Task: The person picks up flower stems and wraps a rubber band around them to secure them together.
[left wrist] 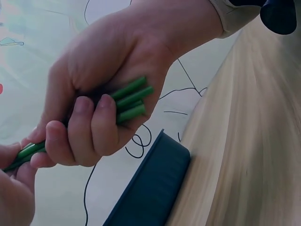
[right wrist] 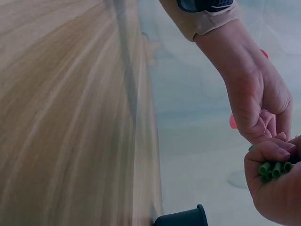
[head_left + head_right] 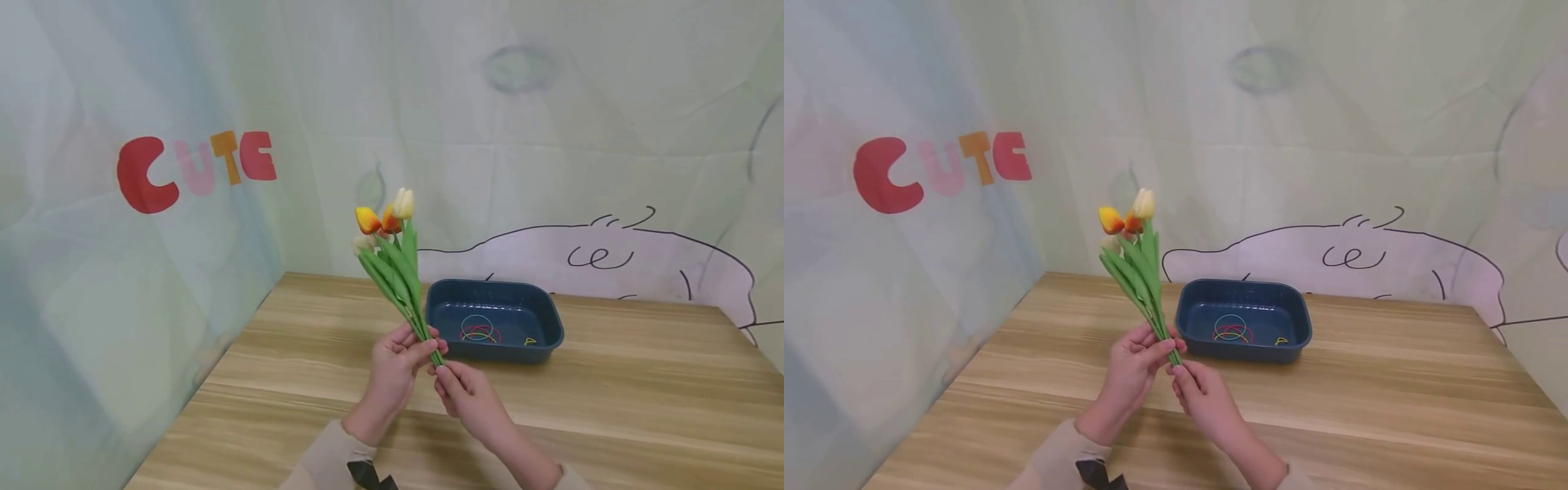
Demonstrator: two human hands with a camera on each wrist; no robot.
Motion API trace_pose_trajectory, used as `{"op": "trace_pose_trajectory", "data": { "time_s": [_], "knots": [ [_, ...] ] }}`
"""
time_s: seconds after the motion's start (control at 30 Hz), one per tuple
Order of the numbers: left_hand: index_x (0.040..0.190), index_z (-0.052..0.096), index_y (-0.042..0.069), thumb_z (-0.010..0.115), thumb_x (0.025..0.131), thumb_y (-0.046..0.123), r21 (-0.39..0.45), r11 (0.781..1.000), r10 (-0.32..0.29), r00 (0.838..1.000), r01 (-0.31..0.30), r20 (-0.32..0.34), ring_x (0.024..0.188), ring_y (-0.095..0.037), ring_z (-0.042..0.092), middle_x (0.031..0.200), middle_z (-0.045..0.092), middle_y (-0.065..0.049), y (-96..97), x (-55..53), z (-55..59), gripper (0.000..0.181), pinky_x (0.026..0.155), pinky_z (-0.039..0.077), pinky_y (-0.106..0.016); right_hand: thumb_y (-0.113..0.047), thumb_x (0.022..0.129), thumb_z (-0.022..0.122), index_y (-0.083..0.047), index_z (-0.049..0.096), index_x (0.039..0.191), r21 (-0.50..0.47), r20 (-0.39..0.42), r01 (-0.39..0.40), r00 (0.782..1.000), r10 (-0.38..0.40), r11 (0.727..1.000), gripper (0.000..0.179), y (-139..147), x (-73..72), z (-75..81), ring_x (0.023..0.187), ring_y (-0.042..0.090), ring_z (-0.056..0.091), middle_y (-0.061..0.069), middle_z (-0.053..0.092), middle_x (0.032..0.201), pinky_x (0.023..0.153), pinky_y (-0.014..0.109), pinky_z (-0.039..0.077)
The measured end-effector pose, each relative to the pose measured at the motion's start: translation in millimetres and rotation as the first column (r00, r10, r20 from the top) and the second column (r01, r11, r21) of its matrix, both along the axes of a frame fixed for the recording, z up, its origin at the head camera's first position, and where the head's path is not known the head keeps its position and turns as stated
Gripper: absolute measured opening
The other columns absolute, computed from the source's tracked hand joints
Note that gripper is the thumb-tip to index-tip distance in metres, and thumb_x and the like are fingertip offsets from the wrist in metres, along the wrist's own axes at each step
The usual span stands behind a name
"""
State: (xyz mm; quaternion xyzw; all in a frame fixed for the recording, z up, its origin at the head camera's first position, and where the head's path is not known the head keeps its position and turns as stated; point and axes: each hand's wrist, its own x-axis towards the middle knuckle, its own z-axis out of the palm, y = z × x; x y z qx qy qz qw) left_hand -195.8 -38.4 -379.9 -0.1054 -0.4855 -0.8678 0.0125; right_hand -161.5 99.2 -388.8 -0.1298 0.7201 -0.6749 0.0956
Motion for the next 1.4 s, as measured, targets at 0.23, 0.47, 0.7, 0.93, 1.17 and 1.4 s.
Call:
{"op": "trace_pose_trajectory", "data": {
  "time_s": [0.23,0.47,0.7,0.93,1.17,1.4],
  "knots": [
    [0.123,0.053,-0.008,0.056,0.085,-0.016,-0.011,0.997,-0.076,0.997,0.076,0.007,0.079,-0.014,0.071,0.087,0.071,-0.001,-3.0,-0.6,-2.4,0.039,0.082,0.059,-0.028,-0.017,0.104,0.043,0.011,0.056,0.111,0.030,-0.030,0.020,0.999,-0.020,0.999,0.032,4.2,2.6,-1.3,0.050,0.004,0.035,0.001,0.046,0.071,0.044,0.012,0.027],
    [0.106,0.058,0.005,0.050,0.092,-0.012,0.050,0.988,-0.146,0.989,0.147,-0.030,0.090,-0.016,0.071,0.097,0.071,-0.002,-10.7,-2.9,0.2,0.023,0.089,0.058,-0.031,-0.017,0.104,0.043,0.010,0.058,0.110,0.087,-0.090,0.007,0.996,0.001,0.996,0.031,12.9,3.7,-0.8,0.051,0.003,0.037,0.002,0.048,0.072,0.045,0.012,0.031],
    [0.107,0.057,0.001,0.050,0.095,-0.006,0.028,0.987,-0.158,0.987,0.157,0.025,0.091,-0.017,0.071,0.093,0.071,-0.002,-16.7,-4.1,6.8,0.015,0.089,0.057,-0.031,-0.016,0.103,0.045,0.009,0.060,0.108,0.181,-0.174,0.000,0.984,0.032,0.983,0.029,21.1,3.2,0.4,0.052,0.003,0.039,0.003,0.049,0.071,0.044,0.014,0.034],
    [0.095,0.058,0.003,0.053,0.094,-0.006,-0.052,0.982,-0.177,0.980,0.182,0.090,0.085,-0.016,0.071,0.084,0.070,-0.002,-19.9,-5.6,7.2,0.011,0.082,0.060,-0.029,-0.017,0.102,0.048,0.005,0.064,0.101,0.258,-0.194,-0.021,0.978,0.073,0.966,0.027,26.9,2.0,-1.2,0.051,0.003,0.036,-0.001,0.046,0.066,0.043,0.016,0.030],
    [0.099,0.056,-0.004,0.056,0.093,-0.005,-0.121,0.981,-0.133,0.977,0.155,0.166,0.080,-0.016,0.071,0.081,0.065,-0.002,-21.9,-5.8,4.3,0.006,0.077,0.061,-0.031,-0.017,0.102,0.049,0.004,0.064,0.099,0.316,-0.192,-0.076,0.971,0.142,0.946,0.026,30.3,0.7,-7.4,0.051,0.001,0.033,-0.003,0.046,0.066,0.043,0.015,0.027],
    [0.089,0.058,0.000,0.056,0.093,-0.004,-0.144,0.972,-0.163,0.972,0.188,0.171,0.080,-0.017,0.072,0.081,0.065,-0.004,-25.5,-9.4,0.4,0.006,0.077,0.061,-0.033,-0.018,0.102,0.048,0.004,0.064,0.098,0.327,-0.154,-0.135,0.969,0.194,0.935,0.028,34.3,-3.8,-10.0,0.049,0.000,0.032,-0.004,0.045,0.065,0.042,0.014,0.026]
  ]
}}
